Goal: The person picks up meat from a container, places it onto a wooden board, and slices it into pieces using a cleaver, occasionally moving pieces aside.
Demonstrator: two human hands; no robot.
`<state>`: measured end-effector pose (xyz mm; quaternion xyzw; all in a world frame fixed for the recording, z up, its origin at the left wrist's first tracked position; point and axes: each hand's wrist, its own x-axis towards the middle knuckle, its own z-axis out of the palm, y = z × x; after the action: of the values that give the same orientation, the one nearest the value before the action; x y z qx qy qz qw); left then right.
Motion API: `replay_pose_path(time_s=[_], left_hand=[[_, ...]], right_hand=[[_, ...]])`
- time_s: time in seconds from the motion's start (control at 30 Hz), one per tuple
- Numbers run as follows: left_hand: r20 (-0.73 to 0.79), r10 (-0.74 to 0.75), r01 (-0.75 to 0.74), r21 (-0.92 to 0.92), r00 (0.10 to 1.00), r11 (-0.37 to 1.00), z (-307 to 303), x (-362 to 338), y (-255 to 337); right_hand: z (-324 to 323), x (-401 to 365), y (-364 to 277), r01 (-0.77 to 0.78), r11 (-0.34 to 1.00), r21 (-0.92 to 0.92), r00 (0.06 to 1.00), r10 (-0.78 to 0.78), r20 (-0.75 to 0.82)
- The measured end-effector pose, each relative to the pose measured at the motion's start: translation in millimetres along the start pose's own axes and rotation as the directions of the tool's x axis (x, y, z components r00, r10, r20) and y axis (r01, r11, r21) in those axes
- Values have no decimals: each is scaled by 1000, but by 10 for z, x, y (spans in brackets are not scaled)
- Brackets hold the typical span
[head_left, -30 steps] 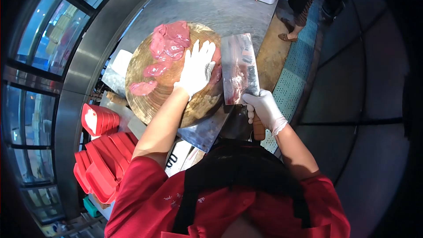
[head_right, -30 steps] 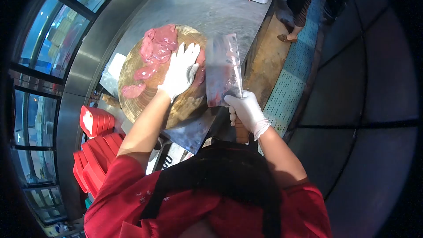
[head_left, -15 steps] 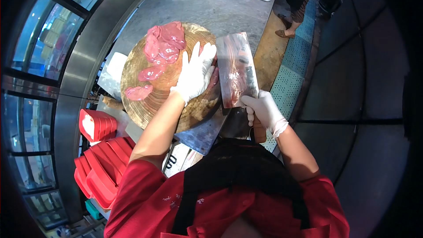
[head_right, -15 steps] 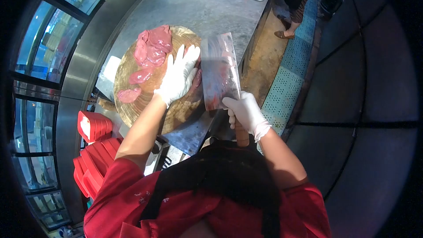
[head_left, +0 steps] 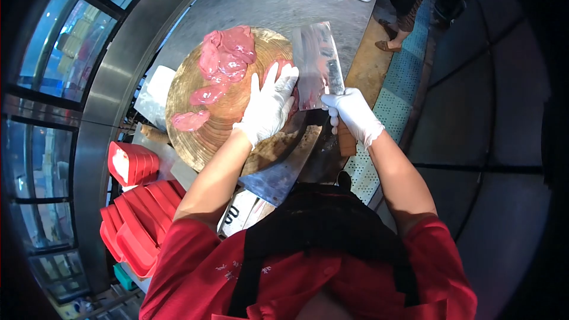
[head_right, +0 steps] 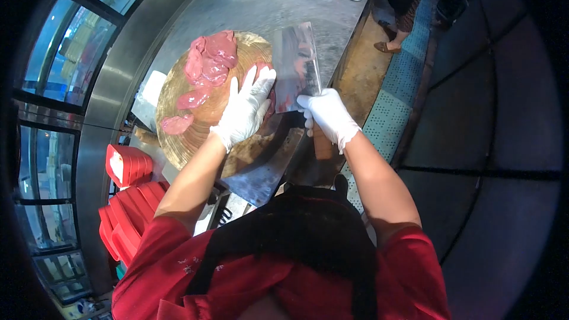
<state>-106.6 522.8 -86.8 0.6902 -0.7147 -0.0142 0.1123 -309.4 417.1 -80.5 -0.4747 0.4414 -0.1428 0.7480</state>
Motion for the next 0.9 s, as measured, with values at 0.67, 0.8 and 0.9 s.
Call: replay_pose_path(time_s=[0.67, 0.8, 0.9], left_hand=[[42, -25, 27, -52, 999, 998, -10, 126, -57], [84, -45, 48, -35, 995, 998, -29, 114, -15], [96, -46, 49, -30, 994, 998, -1, 102, -40]], right_hand=[[-18, -408, 150, -21, 999, 33, 999, 19, 47], [3, -242, 98, -7, 998, 63, 999, 4, 46], [10, -28, 53, 37, 998, 56, 998, -41, 58]])
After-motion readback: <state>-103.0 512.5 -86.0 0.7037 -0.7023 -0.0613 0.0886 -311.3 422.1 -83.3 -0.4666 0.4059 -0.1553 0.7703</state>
